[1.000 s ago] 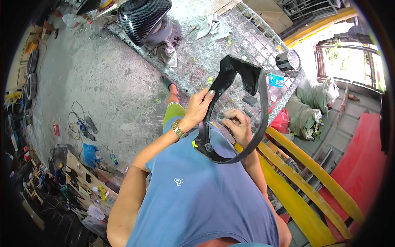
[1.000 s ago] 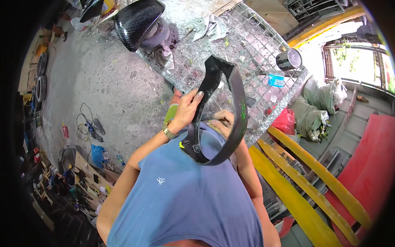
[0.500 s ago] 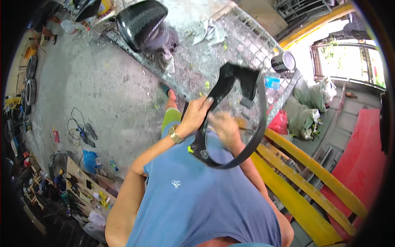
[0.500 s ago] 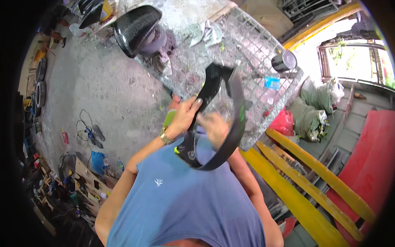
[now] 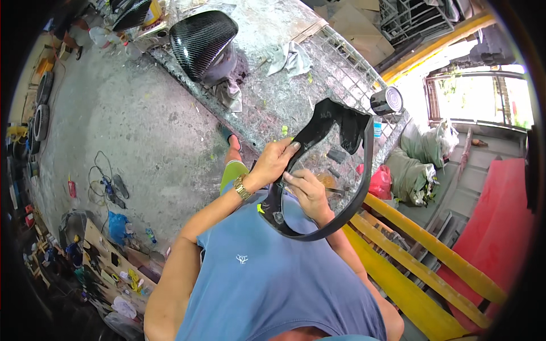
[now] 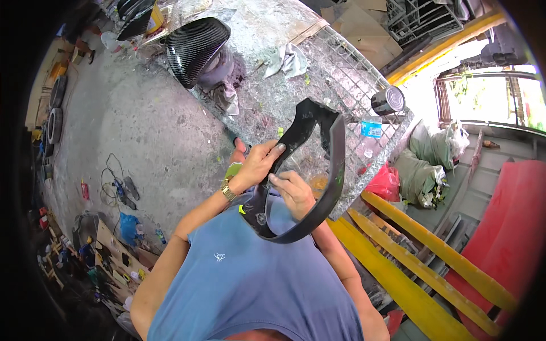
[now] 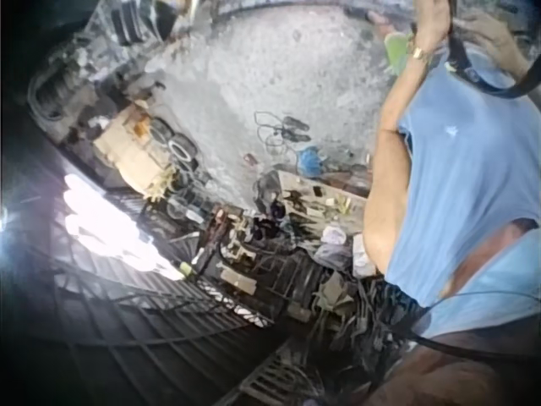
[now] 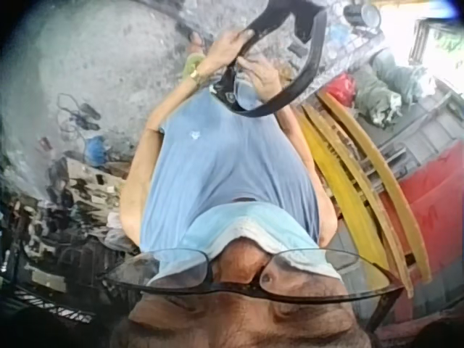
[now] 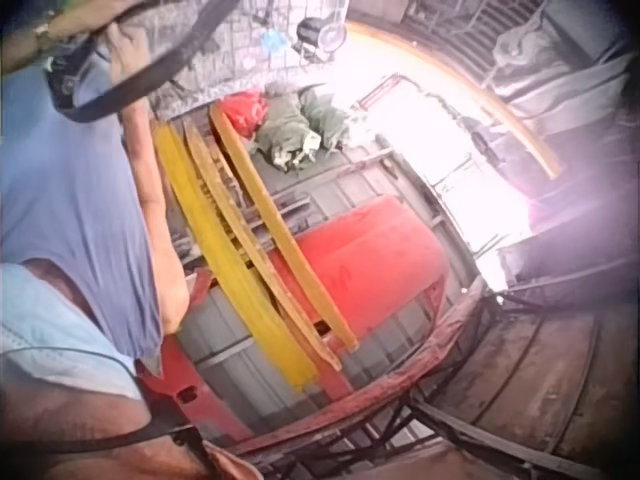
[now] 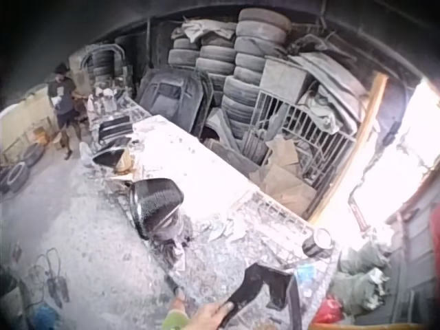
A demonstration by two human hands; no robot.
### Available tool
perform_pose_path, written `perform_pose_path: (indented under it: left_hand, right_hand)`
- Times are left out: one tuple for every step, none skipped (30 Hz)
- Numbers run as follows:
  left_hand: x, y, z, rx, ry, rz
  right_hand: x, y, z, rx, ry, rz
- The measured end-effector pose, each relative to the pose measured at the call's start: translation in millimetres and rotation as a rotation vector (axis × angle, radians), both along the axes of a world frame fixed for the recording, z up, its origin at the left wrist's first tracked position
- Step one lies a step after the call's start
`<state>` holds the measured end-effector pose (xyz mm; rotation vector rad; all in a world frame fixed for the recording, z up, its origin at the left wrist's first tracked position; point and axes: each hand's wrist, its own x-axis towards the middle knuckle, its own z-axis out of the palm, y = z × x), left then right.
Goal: The person handles a carbon fiber steering wheel frame and a plastic trim piece, fitting the trim into the frame by hand and using a small brush to apply a substance to the interior edges.
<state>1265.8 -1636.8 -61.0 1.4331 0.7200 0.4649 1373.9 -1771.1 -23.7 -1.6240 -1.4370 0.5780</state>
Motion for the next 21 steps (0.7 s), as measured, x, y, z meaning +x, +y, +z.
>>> perform_pose_path:
  left_hand:
    - [1, 0, -1, -0.001, 0.001, 0.001]
    - [3, 1, -2, 0.041, -0.010, 0.009]
    - [6, 3, 3, 0.081, -0.021, 0.010]
    - [7, 7, 11, 0.107, -0.012, 0.009]
    - [4, 6, 17, 0.105, -0.013, 0.003]
    - [3, 7, 20, 0.116, 0.030, -0.020]
    - [2, 8, 22, 0.126, 0.073, -0.043]
    - [3, 8, 23, 0.164, 0.071, -0.040]
    - [3, 6, 24, 0.159, 0.072, -0.049]
    - [4, 8, 26, 0.188, 0.071, -0.045]
    - [5, 8, 27, 0.217, 0.070, -0.041]
    - [5, 8, 18, 0.151, 0.082, -0.062]
    - [5, 10, 14, 0.157, 0.080, -0.058]
    - [6, 11, 11, 0.179, 0.098, -0.051]
    - [4, 8, 10, 0.191, 0.117, -0.052]
    - [6, 7, 20, 0.225, 0.041, -0.044]
    - [3, 4, 24, 0.217, 0.042, -0.052]
    - [5, 8, 27, 0.238, 0.065, -0.041]
    - [8, 14, 28, 0.260, 0.086, -0.031]
    - [9, 18, 33, 0.206, 0.114, -0.048]
    - [10, 21, 30, 0.209, 0.116, -0.044]
  right_hand:
    - [-3, -3, 1, -0.003, 0.061, 0.102]
    - [12, 8, 0, 0.039, -0.081, 0.031]
    - [22, 22, 4, 0.032, -0.096, -0.075]
    - [17, 18, 1, 0.046, -0.112, -0.050]
    - [6, 12, -2, 0.061, -0.128, -0.026]
    - [-10, 3, 5, 0.061, -0.023, 0.073]
    - [-13, -4, 9, -0.043, 0.018, 0.091]
    - [4, 4, 4, 0.014, -0.083, 0.038]
    - [17, 10, -1, 0.062, -0.179, -0.022]
    - [23, 23, 7, 0.031, -0.180, -0.124]
    - [14, 16, 8, 0.027, -0.181, -0.127]
    - [2, 12, 6, 0.055, -0.149, -0.051]
    - [-6, 7, 4, 0.081, -0.118, 0.030]
    - [-5, 4, 11, 0.000, -0.121, 0.065]
    - [3, 11, 13, -0.003, -0.120, 0.060]
    - [14, 20, 15, -0.003, -0.151, -0.026]
    - [18, 23, 17, -0.003, -0.182, -0.111]
    - [11, 21, 9, 0.053, -0.153, -0.104]
    - [2, 12, 6, 0.052, -0.131, 0.019]
    - [1, 8, 6, 0.060, -0.104, 0.048]
    - [-1, 9, 10, 0.064, -0.073, 0.080]
